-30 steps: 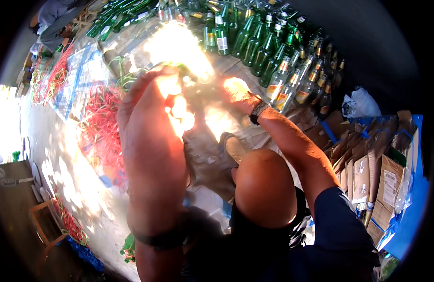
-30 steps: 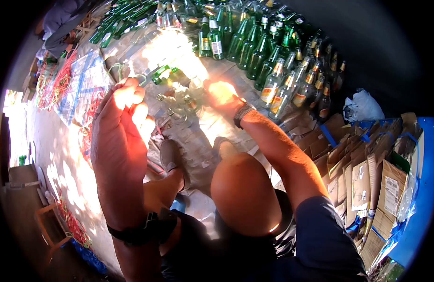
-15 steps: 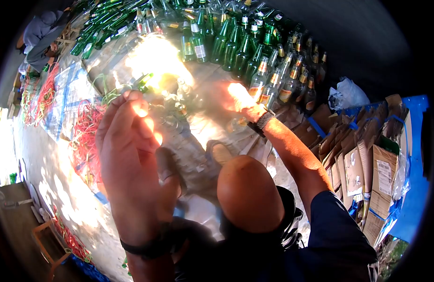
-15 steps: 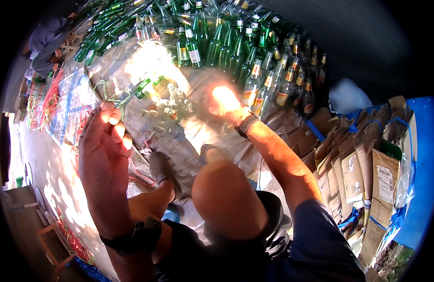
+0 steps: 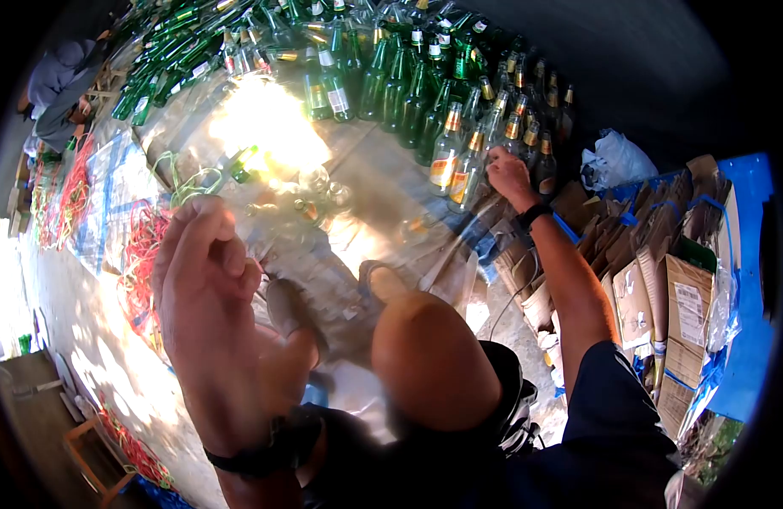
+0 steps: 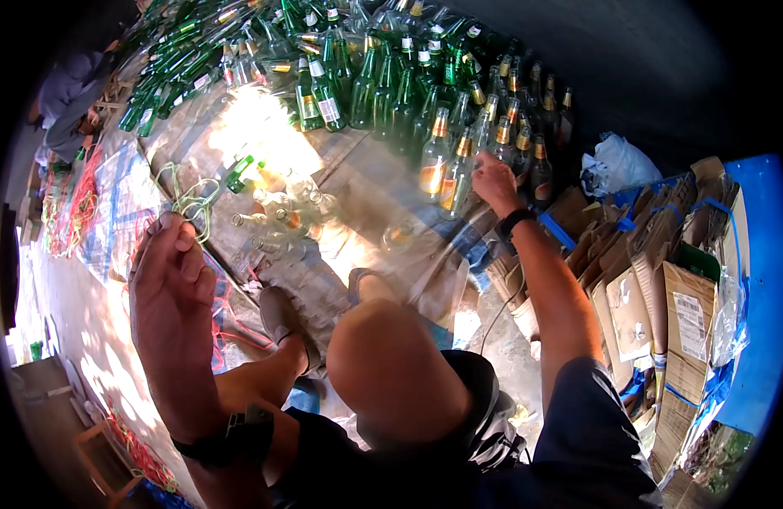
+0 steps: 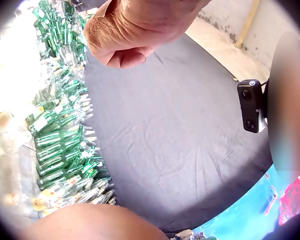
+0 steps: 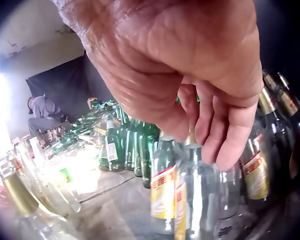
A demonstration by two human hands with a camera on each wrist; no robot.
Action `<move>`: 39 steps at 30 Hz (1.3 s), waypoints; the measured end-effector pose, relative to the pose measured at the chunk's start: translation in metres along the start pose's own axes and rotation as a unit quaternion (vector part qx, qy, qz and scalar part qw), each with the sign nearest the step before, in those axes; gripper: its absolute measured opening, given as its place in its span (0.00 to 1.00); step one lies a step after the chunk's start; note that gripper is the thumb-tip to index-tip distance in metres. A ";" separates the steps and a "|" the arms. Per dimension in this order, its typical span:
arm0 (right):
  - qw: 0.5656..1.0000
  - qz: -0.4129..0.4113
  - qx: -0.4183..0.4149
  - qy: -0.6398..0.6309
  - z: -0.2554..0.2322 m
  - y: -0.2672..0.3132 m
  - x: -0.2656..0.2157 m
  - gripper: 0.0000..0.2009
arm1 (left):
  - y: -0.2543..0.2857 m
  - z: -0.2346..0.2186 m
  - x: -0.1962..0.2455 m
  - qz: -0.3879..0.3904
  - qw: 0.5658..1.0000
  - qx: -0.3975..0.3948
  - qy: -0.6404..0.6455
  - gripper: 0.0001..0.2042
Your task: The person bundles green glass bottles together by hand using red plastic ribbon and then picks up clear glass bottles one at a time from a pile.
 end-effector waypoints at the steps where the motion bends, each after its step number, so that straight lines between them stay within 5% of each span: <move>1: 0.999 0.014 0.004 0.029 -0.007 -0.005 0.009 0.16 | -0.001 -0.001 0.000 -0.007 1.000 0.002 0.011 0.07; 7: 0.998 0.029 0.017 0.045 -0.037 -0.033 0.021 0.25 | -0.020 -0.010 -0.005 -0.051 0.995 0.022 0.077 0.06; 11: 0.996 -0.036 0.062 0.045 -0.037 -0.063 0.018 0.31 | -0.016 0.002 -0.005 -0.064 0.996 0.044 0.039 0.06; 14: 0.998 0.006 0.005 0.059 -0.040 -0.078 0.005 0.31 | -0.008 0.015 0.001 0.020 0.999 0.030 -0.009 0.06; 28: 0.994 -0.005 -0.079 0.074 0.003 -0.079 -0.014 0.27 | -0.013 0.019 0.010 0.050 0.970 0.004 -0.238 0.06; 39: 0.997 -0.046 -0.021 0.057 -0.006 -0.051 -0.016 0.19 | -0.010 0.013 0.010 0.048 0.988 -0.029 -0.145 0.06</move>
Point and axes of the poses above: each hand's wrist, its own y-axis away from the middle knuckle, its own z-axis out of the palm, x = y × z, the point moved 6 cm from there along -y, towards the middle knuckle, and after that the axes turned 4 degrees about -x, right-handed, at the moved point
